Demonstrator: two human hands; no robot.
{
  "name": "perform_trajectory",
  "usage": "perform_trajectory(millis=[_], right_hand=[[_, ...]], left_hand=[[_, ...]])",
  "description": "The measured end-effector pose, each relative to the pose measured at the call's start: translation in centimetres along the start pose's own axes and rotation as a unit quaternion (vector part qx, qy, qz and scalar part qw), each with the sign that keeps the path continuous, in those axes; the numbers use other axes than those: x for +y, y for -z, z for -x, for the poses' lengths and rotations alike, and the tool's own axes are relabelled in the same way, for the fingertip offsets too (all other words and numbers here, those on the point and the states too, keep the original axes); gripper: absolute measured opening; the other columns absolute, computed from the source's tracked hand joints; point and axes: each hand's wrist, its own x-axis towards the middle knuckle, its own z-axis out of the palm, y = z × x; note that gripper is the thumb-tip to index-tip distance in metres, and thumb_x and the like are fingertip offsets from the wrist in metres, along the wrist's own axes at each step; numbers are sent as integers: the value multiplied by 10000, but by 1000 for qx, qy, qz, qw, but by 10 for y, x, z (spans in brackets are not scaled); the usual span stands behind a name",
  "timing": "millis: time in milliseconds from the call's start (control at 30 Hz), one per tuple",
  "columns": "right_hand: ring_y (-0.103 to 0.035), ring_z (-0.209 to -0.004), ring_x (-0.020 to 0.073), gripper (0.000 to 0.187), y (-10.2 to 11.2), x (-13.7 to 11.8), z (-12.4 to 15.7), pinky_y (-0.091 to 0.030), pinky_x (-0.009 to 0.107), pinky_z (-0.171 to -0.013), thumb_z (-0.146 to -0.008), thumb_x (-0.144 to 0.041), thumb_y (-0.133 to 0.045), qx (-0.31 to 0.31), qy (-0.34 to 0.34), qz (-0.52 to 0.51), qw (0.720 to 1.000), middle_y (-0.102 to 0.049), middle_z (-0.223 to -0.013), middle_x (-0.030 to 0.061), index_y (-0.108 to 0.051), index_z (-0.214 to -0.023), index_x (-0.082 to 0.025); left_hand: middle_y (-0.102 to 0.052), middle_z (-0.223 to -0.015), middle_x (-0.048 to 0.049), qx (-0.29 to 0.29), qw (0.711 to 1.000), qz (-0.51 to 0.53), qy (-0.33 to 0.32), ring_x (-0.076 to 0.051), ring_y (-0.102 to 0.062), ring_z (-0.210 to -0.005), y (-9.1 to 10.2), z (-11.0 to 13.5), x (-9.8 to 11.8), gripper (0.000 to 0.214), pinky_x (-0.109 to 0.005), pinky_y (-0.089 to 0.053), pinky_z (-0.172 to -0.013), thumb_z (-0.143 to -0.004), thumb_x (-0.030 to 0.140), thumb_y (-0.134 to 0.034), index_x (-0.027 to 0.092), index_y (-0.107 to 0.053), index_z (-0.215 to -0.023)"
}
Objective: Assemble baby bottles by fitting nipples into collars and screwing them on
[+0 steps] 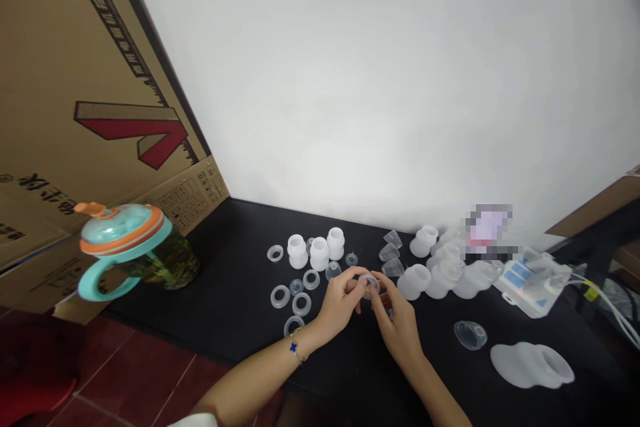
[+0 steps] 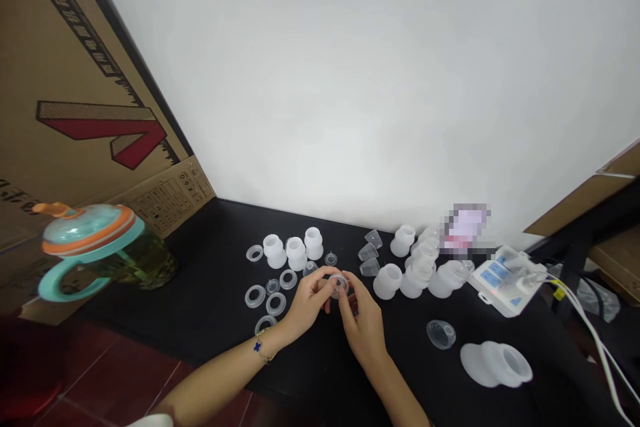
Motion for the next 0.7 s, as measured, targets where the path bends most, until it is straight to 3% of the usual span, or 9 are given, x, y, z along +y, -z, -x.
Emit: perform_trajectory(millis=[267,467,700], right_hand=[[-678,-666,178,418,0,1,0,-540,259,-559,-999,-437,-499,-2,5,1,1000,-740,-1019,108,-613,-1280,-149],[-683,-655,178,409,0,0,0,-534,252,-532,-993,-433,-509,-4,12,0,1000,-743,-1001,99,-619,-1272,-155],[-685,-648,180,410,0,-3,-1,-543,253,-540,-991,-435,-512,-2,7,0,1000,-749,-989,103,-626,-1263,-150]], left_hand=[[-586,-576,31,3,1000,-4,0,-81,-465,-428,0,0,2,269,-188,-360,-461,-971,380,-549,162,-690,-1040],[-671,-678,-3,0,1000,-2,4,-71,-470,-427,1,0,0,258,-186,-364,-452,-967,368,-550,163,-685,-1045],[-669,-678,-2,3,1000,2,6,-69,-461,-419,0,-1,0,266,-184,-359,-438,-965,379,-551,163,-685,-1044]])
